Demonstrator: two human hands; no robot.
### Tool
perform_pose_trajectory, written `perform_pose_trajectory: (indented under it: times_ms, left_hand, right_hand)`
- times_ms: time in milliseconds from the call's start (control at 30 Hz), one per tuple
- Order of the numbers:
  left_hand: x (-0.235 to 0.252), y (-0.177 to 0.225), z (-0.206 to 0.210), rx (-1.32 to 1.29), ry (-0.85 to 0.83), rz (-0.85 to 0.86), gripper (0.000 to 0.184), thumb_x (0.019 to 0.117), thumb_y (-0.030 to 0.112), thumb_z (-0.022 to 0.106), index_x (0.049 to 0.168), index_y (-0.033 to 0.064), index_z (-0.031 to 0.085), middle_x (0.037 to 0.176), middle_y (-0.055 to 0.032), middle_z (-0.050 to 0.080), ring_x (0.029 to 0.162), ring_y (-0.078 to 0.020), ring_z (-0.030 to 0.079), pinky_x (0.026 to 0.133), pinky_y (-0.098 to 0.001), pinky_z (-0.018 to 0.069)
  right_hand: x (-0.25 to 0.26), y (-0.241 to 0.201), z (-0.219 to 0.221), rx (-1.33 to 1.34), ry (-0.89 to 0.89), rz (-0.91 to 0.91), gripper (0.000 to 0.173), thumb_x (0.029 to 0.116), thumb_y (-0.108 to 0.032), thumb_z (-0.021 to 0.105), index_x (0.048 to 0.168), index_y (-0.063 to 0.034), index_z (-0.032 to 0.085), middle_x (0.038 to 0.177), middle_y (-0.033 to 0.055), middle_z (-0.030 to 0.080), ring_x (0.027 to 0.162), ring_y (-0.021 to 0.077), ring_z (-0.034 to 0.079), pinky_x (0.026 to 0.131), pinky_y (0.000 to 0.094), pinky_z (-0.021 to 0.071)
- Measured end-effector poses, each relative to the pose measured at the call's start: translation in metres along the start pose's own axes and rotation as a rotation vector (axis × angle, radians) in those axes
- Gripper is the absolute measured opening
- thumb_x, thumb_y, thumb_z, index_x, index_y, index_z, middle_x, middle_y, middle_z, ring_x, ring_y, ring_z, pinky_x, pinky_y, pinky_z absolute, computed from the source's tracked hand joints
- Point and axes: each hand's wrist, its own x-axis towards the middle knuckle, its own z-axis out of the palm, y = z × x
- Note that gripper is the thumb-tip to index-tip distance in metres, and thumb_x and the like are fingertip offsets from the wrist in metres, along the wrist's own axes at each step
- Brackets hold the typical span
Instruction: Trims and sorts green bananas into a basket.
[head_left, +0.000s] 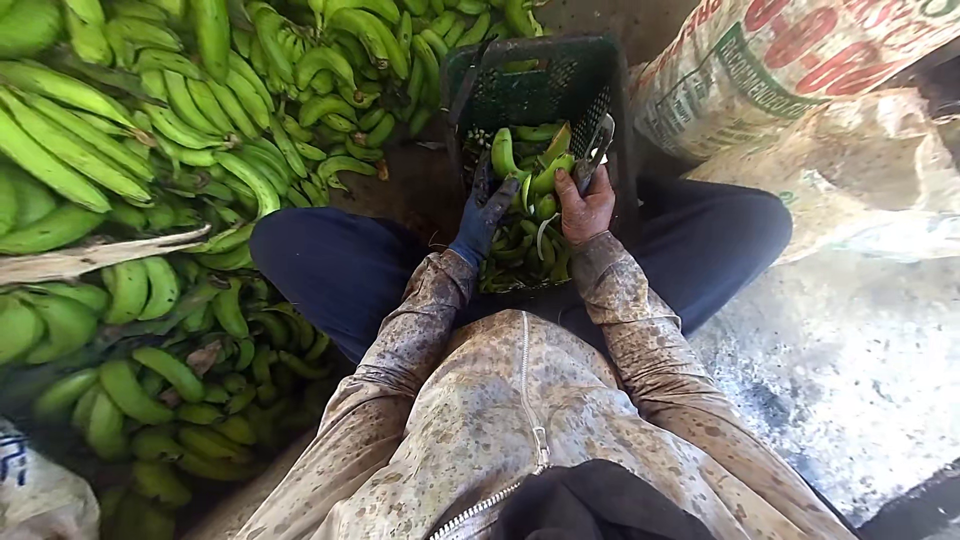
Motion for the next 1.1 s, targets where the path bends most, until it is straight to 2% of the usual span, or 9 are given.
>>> perform_pose_trajectory:
  times_ms: [100,167,267,367,533,700,767,867,1100]
  left_hand:
    - [0.0,0.0,0.012,-0.102,0.125,-0.2,0.083,0.0966,0.05,0.065,0.163,0.0221,0.023,0.153,-0.0125,0.046,0.127,-0.0296,0.059,0.089,-0.0538,0.0604]
    - [0.005,0.001,0.015,-0.054,0.185,-0.225,0.074,0.0957,0.032,0.071,0.156,0.0123,0.033,0.139,-0.0161,0.057,0.113,-0.0275,0.066,0.084,-0.0466,0.0624]
    - [0.009,0.002,-0.005,0.352,-0.049,-0.134,0.083,0.0888,-0.001,0.064,0.161,0.0101,0.025,0.153,-0.0118,0.048,0.133,-0.0154,0.055,0.109,-0.0332,0.0489]
    - [0.012,0.01,-0.022,0.724,-0.225,-0.121,0.085,0.0897,0.011,0.072,0.162,0.014,0.027,0.155,-0.013,0.048,0.14,-0.022,0.05,0.116,-0.0422,0.0411]
    - [0.011,0.008,-0.024,0.386,-0.242,0.022,0.12,0.0766,0.036,0.089,0.164,0.0076,0.012,0.167,-0.0107,0.028,0.15,-0.0143,0.034,0.121,-0.0305,0.0332]
    - [0.013,0.002,-0.021,0.237,-0.043,-0.062,0.102,0.0871,0.036,0.081,0.164,0.0111,0.018,0.16,-0.0117,0.04,0.14,-0.0168,0.049,0.111,-0.0341,0.0484]
    - [0.009,-0.003,-0.01,0.085,0.056,-0.186,0.096,0.0869,0.033,0.082,0.161,0.0151,0.025,0.145,-0.0143,0.054,0.118,-0.0245,0.065,0.088,-0.0431,0.0624]
    - [0.0,-0.012,0.013,-0.067,0.119,-0.362,0.063,0.0924,0.028,0.077,0.145,0.0095,0.048,0.124,-0.0162,0.065,0.098,-0.029,0.071,0.077,-0.0464,0.0637]
    - [0.006,-0.015,0.015,0.683,-0.033,-0.261,0.051,0.0955,0.024,0.069,0.142,0.0086,0.057,0.126,-0.0135,0.069,0.117,-0.0224,0.066,0.104,-0.0443,0.0519]
  right_hand:
    - [-0.006,0.0,0.005,-0.106,-0.046,-0.09,0.037,0.0932,-0.017,0.073,0.12,0.005,0.061,0.101,0.0104,0.071,0.091,0.0127,0.071,0.085,0.0327,0.0618]
    - [-0.01,-0.004,0.007,-0.185,-0.086,-0.118,0.036,0.0933,-0.018,0.073,0.119,0.0046,0.062,0.099,0.0106,0.072,0.089,0.0115,0.071,0.083,0.0314,0.0613]
    - [-0.003,-0.006,0.003,-0.157,-0.024,-0.01,0.035,0.0941,-0.019,0.071,0.119,0.0041,0.062,0.1,0.0106,0.071,0.089,0.0131,0.07,0.083,0.0333,0.061]
    - [0.013,-0.003,-0.003,-0.042,0.124,0.13,0.033,0.0977,-0.021,0.068,0.12,0.0019,0.06,0.099,0.0092,0.069,0.09,0.014,0.07,0.083,0.0343,0.0612]
    - [0.016,0.001,-0.005,-0.011,0.106,0.18,0.033,0.0952,-0.021,0.071,0.118,0.0001,0.06,0.095,0.0072,0.069,0.085,0.0124,0.07,0.079,0.0317,0.061]
    - [0.012,0.0,0.002,-0.015,0.054,0.187,0.032,0.0952,-0.02,0.071,0.118,-0.0004,0.061,0.096,0.0068,0.069,0.084,0.0123,0.071,0.079,0.0318,0.0622]
    - [0.012,0.004,0.003,0.011,0.079,0.218,0.032,0.0962,-0.022,0.07,0.118,-0.0012,0.061,0.095,0.0075,0.069,0.083,0.0137,0.07,0.076,0.033,0.0616]
    - [0.011,0.005,0.008,0.013,0.089,0.244,0.033,0.0967,-0.022,0.07,0.121,-0.0012,0.06,0.096,0.0083,0.069,0.085,0.0145,0.071,0.078,0.034,0.0623]
    - [0.022,0.003,-0.006,-0.077,0.197,0.196,0.032,0.0976,-0.024,0.069,0.118,-0.0016,0.061,0.092,0.0077,0.069,0.077,0.0144,0.069,0.071,0.0338,0.0617]
